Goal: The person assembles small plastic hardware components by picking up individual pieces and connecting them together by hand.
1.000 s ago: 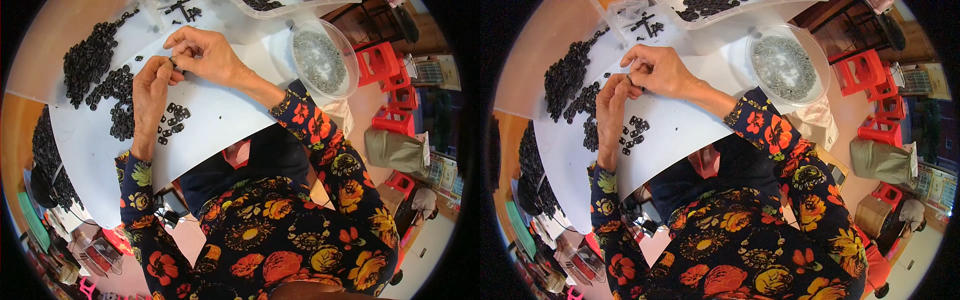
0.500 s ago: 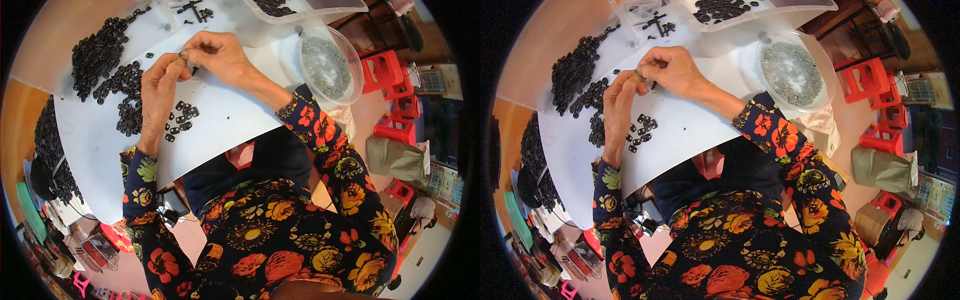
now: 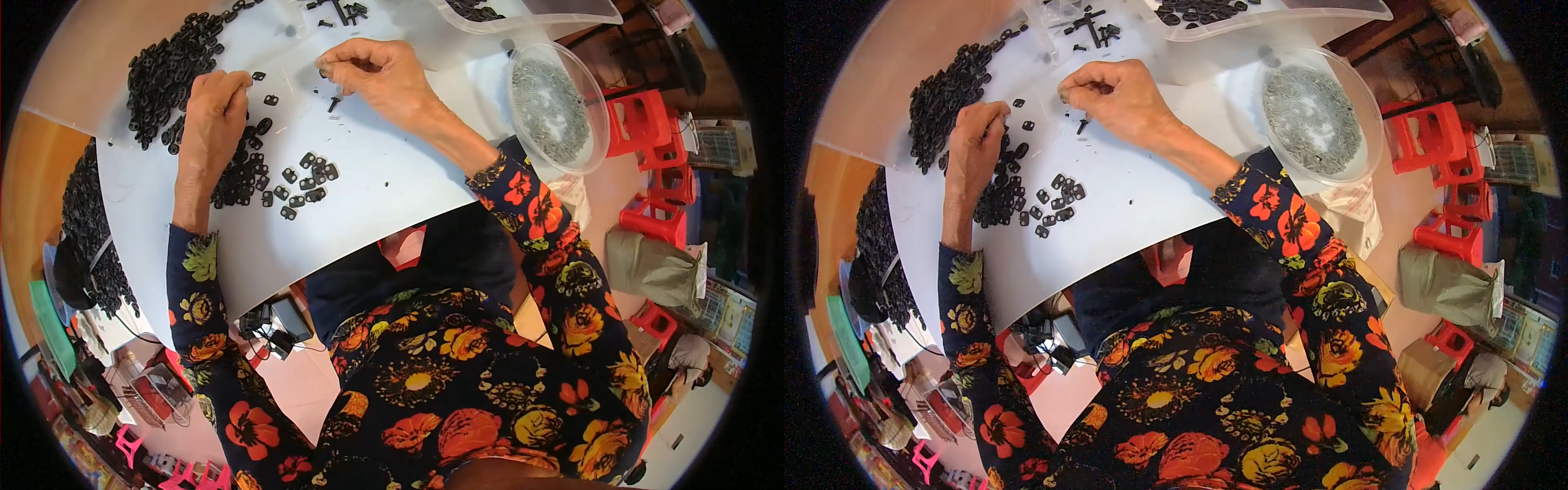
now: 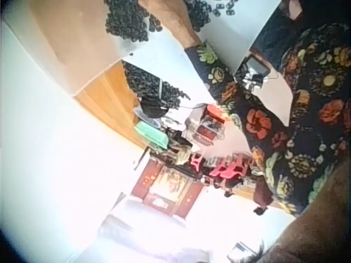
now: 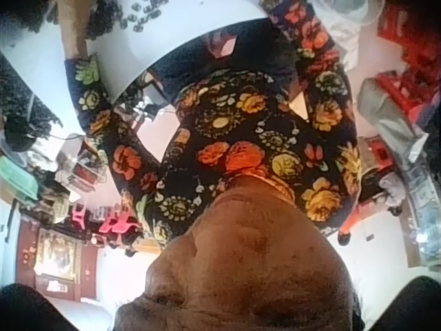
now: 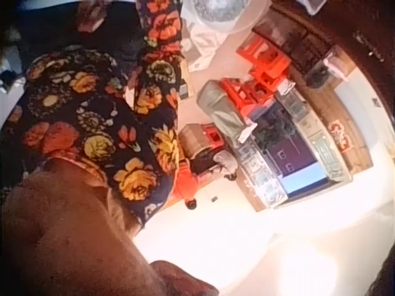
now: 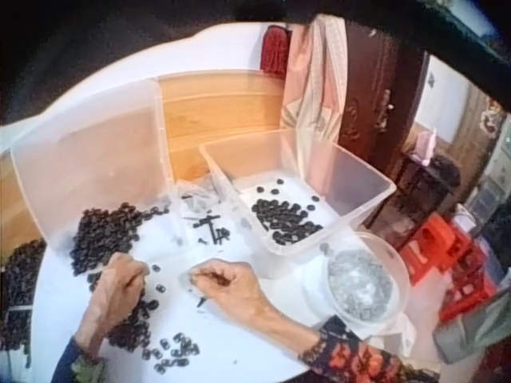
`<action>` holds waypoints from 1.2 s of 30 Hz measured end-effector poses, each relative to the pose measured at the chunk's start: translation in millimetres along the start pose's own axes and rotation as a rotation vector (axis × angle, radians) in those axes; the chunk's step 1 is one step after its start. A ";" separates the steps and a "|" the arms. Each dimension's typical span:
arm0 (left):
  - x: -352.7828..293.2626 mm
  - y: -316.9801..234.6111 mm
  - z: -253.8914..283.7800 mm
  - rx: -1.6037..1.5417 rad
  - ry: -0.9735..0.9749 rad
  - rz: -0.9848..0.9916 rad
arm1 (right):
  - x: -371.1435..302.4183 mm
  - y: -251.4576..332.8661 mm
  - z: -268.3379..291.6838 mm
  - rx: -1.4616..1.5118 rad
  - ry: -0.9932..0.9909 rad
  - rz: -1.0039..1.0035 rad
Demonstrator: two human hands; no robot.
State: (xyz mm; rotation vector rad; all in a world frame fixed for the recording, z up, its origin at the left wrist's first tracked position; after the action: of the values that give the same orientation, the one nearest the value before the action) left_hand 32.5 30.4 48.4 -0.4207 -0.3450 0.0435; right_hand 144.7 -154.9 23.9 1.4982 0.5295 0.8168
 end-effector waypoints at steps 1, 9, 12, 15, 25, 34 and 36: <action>1.0 3.3 1.1 0.002 -0.001 0.004 | -0.1 -1.9 1.0 -0.011 -0.002 -0.010; -6.8 26.7 -0.7 0.278 0.002 -0.062 | -0.7 1.4 -1.3 -0.055 0.059 0.015; -2.8 13.6 -6.4 0.301 -0.033 -0.139 | -2.1 1.4 -0.6 -0.100 0.086 0.004; 4.9 12.8 -2.9 0.130 -0.008 -0.110 | -1.5 0.3 2.8 -0.084 0.068 0.000; 17.6 12.9 -26.8 0.393 0.052 -0.052 | -0.1 0.8 0.5 -0.032 0.011 0.078; 5.2 -6.6 -27.7 0.102 0.023 -0.035 | -1.4 4.2 -0.1 -0.011 0.011 0.008; 3.1 -7.4 -28.9 0.105 0.075 -0.011 | -2.3 3.9 0.4 -0.018 0.008 0.008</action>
State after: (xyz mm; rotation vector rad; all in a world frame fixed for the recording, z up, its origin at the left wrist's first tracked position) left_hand 45.0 12.6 27.7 -0.3152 -0.2701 0.0352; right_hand 143.0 -157.3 27.4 1.4821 0.5212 0.8315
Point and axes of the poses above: each hand's wrist, its own x-axis towards the middle knuckle, its own z-axis out of the back of the hand, y = z × x, the point moved 4 cm from there along x, towards the middle knuckle, and after that the axes turned 6 degrees about y, right-handed, at the moved point
